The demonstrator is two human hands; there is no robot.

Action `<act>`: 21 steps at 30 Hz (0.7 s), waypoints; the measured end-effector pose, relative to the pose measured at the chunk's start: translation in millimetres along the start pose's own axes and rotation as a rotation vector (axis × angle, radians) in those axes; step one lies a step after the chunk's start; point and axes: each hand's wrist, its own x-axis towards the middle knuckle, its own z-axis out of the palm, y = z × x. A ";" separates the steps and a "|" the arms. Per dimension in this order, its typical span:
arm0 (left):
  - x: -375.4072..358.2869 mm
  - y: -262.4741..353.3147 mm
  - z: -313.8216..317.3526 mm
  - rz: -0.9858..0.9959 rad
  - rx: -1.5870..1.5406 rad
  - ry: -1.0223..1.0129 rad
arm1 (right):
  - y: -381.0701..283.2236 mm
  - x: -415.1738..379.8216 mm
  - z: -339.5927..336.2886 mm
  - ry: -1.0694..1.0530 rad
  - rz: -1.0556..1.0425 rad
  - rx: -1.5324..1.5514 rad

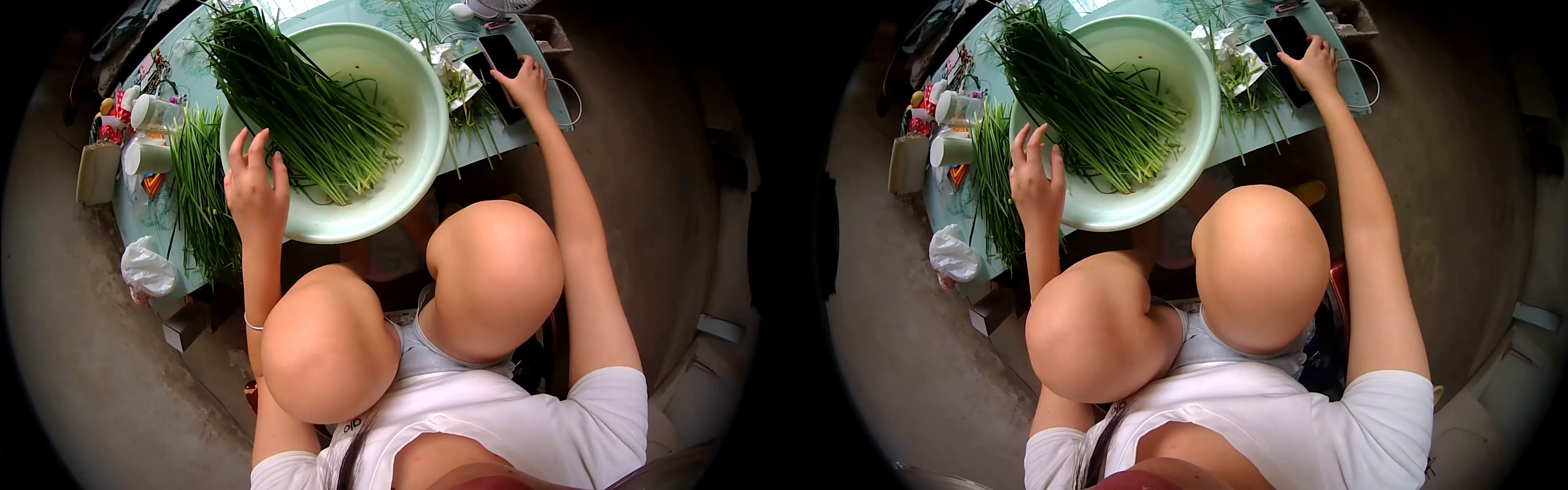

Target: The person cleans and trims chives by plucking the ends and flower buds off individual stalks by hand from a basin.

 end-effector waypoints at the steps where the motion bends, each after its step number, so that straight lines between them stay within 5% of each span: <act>1: -1.8 1.7 2.1 -0.011 -0.036 -0.017 | -2.7 -1.9 1.1 -0.005 0.006 0.003; 21: -19.8 10.1 15.4 -0.143 -0.294 -0.059 | 9.8 4.7 20.1 -0.045 -0.003 0.104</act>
